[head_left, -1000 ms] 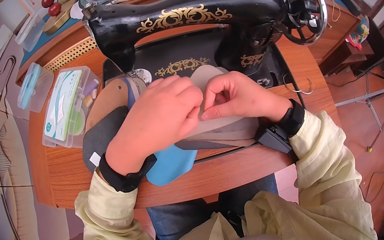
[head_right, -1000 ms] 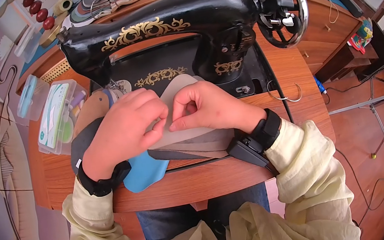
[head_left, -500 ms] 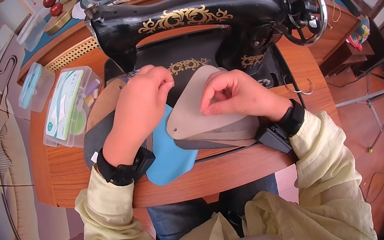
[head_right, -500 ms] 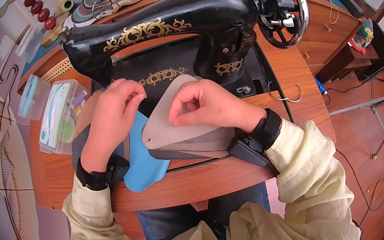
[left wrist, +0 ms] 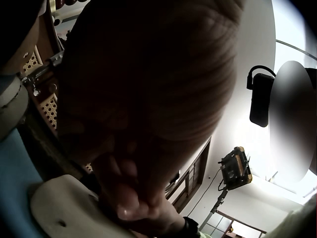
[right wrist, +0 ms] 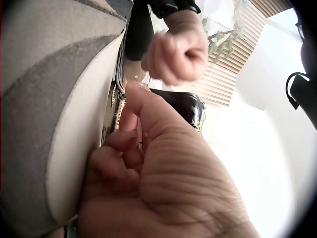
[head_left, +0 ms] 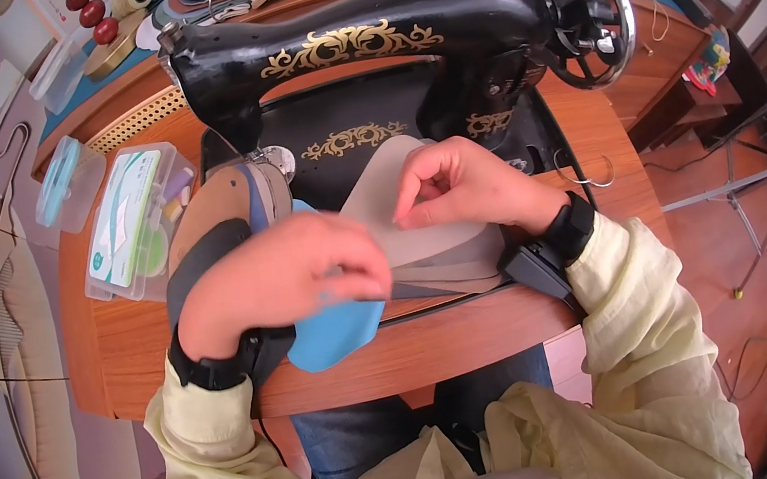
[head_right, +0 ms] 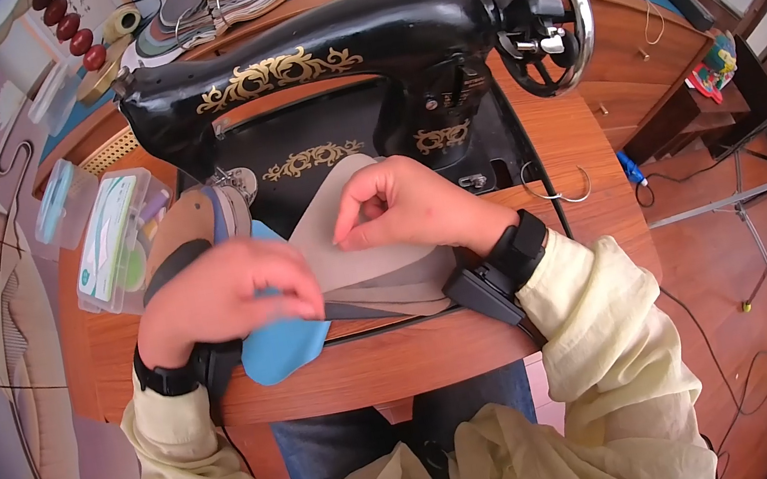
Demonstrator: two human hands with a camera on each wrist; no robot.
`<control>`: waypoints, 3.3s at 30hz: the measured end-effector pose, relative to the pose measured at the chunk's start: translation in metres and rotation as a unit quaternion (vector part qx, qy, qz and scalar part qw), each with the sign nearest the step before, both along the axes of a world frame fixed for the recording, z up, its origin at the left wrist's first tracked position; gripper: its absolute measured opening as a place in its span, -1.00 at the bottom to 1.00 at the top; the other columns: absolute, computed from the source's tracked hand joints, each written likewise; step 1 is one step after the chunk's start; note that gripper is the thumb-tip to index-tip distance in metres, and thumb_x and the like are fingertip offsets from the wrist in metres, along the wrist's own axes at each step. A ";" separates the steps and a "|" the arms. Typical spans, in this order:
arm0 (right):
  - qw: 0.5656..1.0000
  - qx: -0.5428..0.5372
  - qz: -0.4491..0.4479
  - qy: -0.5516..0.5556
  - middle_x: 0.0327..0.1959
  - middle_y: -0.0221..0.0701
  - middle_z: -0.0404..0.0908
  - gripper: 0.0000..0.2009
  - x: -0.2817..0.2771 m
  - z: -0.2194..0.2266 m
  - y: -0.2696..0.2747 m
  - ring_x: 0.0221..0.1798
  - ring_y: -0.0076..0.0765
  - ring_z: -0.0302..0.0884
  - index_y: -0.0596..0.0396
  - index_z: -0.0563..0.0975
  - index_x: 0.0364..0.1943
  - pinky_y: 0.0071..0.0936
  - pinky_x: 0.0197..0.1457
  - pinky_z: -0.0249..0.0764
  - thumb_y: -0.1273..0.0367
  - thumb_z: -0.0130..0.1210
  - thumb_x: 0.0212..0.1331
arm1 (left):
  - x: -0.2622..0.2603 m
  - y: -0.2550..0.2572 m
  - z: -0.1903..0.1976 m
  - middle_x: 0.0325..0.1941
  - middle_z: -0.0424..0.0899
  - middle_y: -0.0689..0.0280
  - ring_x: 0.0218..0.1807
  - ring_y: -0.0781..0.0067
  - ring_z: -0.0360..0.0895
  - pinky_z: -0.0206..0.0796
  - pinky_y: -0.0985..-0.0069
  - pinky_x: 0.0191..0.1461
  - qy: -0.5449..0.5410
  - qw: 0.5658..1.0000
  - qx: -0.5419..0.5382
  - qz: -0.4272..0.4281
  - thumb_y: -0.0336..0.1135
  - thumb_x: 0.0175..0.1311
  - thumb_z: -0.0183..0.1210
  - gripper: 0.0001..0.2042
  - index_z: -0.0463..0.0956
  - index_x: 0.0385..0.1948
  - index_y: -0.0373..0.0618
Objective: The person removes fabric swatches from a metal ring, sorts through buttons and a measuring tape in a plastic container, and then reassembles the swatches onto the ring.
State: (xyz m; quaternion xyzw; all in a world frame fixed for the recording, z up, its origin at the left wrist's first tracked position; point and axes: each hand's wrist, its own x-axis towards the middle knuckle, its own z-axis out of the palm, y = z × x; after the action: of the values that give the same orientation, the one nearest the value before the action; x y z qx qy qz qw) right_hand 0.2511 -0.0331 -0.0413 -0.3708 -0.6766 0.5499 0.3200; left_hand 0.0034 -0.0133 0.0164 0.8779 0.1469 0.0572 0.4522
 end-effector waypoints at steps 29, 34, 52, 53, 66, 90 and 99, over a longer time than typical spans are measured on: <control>0.981 0.057 0.181 -0.050 -0.16 -0.39 0.66 -0.81 -0.002 0.025 -0.032 -0.11 -0.41 0.56 0.11 0.60 -0.10 -0.40 0.03 0.43 0.36 0.03 0.33 | 0.010 -0.020 0.006 -0.23 0.59 0.20 -0.23 0.28 0.56 0.40 0.44 -0.19 -0.005 0.933 0.220 0.286 -0.23 0.17 0.27 -0.66 0.55 -0.07 -0.19; 0.912 0.275 0.191 -0.238 0.26 -0.28 0.42 -0.90 -0.010 0.033 -0.086 0.36 -0.05 0.25 0.06 0.43 -0.24 -0.14 0.37 0.20 0.36 0.05 0.28 | 0.009 -0.001 -0.016 -0.15 0.59 0.12 -0.18 0.22 0.58 0.42 0.39 -0.11 0.071 0.937 0.225 0.257 -0.14 0.15 0.29 -0.57 0.54 -0.03 -0.22; 0.846 0.370 -0.101 -0.370 -0.43 -0.38 0.55 -0.79 0.021 0.060 -0.084 -0.28 -0.12 0.53 -0.04 0.51 -0.32 -0.25 -0.23 0.46 0.47 0.24 -0.08 | 0.015 0.006 -0.037 -0.19 0.51 0.09 -0.05 0.06 0.47 0.33 0.31 0.01 0.033 0.960 0.152 0.234 -0.30 -0.10 0.41 -0.56 0.41 -0.20 -0.22; 0.824 0.395 -0.119 -0.390 -0.41 -0.36 0.56 -0.76 0.029 0.063 -0.082 -0.26 -0.11 0.54 -0.02 0.54 -0.29 -0.25 -0.24 0.47 0.48 0.26 -0.12 | 0.016 0.006 -0.035 -0.20 0.50 0.10 -0.05 0.06 0.47 0.33 0.31 0.01 0.040 0.961 0.142 0.232 -0.31 -0.10 0.41 -0.56 0.41 -0.19 -0.22; 0.693 0.238 -0.212 -0.647 -0.44 -0.30 0.60 -0.84 0.088 0.030 -0.065 -0.30 -0.08 0.59 0.03 0.55 -0.36 -0.25 -0.28 0.47 0.50 0.12 -0.11 | 0.011 0.013 -0.033 -0.40 0.50 0.24 -0.29 0.32 0.49 0.35 0.40 -0.21 -0.010 0.969 0.059 0.240 -0.41 0.03 0.34 -0.64 0.37 -0.17 -0.18; 0.986 -0.002 -0.121 0.111 -0.31 -0.54 0.43 -0.67 -0.005 0.070 -0.031 -0.41 -0.69 0.46 0.11 0.38 0.11 -0.80 -0.50 0.22 0.58 0.00 0.26 | 0.008 0.009 -0.016 -0.27 0.66 0.36 -0.18 0.68 0.58 0.39 0.68 -0.12 -0.205 0.936 -0.208 0.195 -0.48 0.21 0.24 -0.63 0.47 0.08 -0.19; 0.974 -0.085 -0.045 0.204 -0.31 -0.53 0.45 -0.68 0.004 0.027 -0.023 -0.39 -0.67 0.42 0.08 0.35 0.12 -0.78 -0.44 0.25 0.51 0.02 0.29 | 0.010 0.011 -0.027 -0.21 0.57 0.42 -0.12 0.68 0.50 0.35 0.65 -0.03 -0.198 0.926 -0.168 0.273 -0.54 0.13 0.21 -0.60 0.45 0.05 -0.16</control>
State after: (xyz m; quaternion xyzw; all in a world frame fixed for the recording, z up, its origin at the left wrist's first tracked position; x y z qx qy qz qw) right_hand 0.2555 -0.0562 -0.0143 -0.3067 -0.5304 0.6547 0.4427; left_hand 0.0132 -0.0022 -0.0107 0.6861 0.2955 0.3255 0.5797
